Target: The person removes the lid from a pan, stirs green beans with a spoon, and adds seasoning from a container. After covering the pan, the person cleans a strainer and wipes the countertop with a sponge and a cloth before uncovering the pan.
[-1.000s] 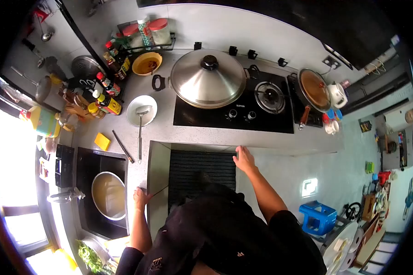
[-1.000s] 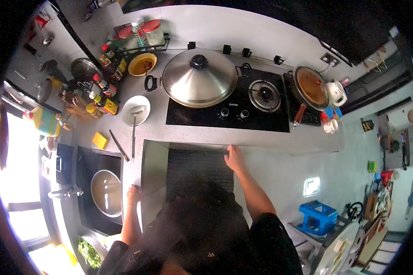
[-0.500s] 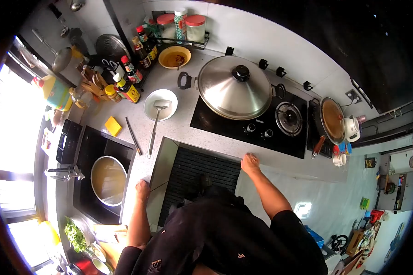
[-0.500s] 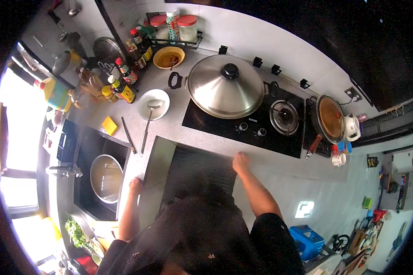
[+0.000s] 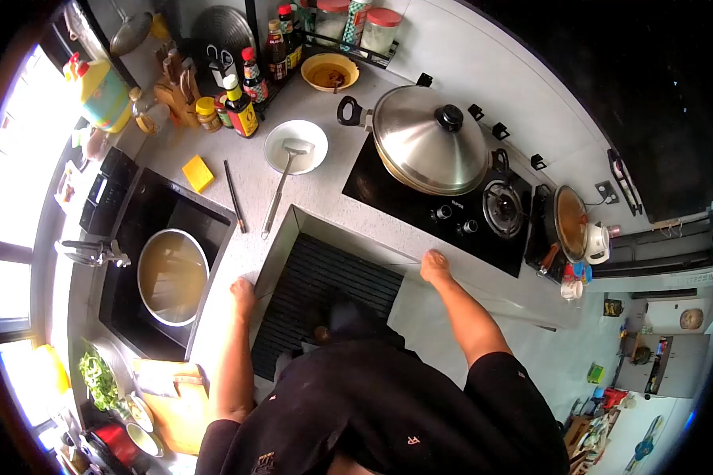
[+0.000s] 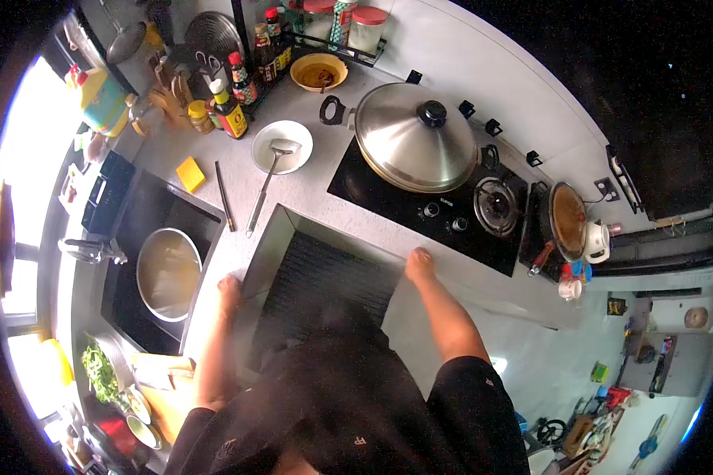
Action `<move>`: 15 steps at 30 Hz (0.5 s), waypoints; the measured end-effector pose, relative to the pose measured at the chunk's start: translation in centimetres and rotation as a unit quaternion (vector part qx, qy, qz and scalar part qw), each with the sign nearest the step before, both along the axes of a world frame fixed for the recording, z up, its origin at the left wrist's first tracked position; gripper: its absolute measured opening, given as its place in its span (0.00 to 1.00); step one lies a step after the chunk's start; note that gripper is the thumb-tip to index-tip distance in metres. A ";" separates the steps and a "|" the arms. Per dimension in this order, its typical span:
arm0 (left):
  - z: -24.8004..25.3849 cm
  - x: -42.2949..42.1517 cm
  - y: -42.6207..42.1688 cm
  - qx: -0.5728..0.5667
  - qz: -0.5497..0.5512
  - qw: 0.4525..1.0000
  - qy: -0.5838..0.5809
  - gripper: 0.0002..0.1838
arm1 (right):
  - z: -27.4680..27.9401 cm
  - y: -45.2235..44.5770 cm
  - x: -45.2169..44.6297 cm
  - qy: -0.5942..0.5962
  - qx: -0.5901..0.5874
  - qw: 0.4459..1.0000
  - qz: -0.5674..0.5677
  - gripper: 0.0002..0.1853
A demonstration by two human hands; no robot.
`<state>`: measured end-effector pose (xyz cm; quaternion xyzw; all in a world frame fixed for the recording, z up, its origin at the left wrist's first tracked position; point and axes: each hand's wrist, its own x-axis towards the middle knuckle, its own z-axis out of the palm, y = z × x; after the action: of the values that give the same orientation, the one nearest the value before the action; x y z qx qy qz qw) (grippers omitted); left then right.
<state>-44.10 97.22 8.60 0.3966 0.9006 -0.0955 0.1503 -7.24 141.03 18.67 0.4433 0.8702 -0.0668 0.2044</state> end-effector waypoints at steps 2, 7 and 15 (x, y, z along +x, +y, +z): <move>1.3 -0.2 1.1 -0.057 0.004 0.998 -0.028 0.09 | -0.4 0.4 0.3 -0.019 0.000 1.000 0.002 0.10; -1.0 0.3 0.0 0.053 0.011 0.998 0.012 0.10 | -2.1 1.7 0.0 -0.084 -0.016 0.996 0.018 0.12; -1.3 0.2 0.6 0.012 0.033 0.999 -0.019 0.13 | -0.7 1.3 -0.6 -0.088 -0.025 0.996 -0.004 0.12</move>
<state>-43.87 97.86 7.35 0.3702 0.9113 -0.0717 0.1656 -7.88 142.36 17.97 0.4455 0.8453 -0.0499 0.2909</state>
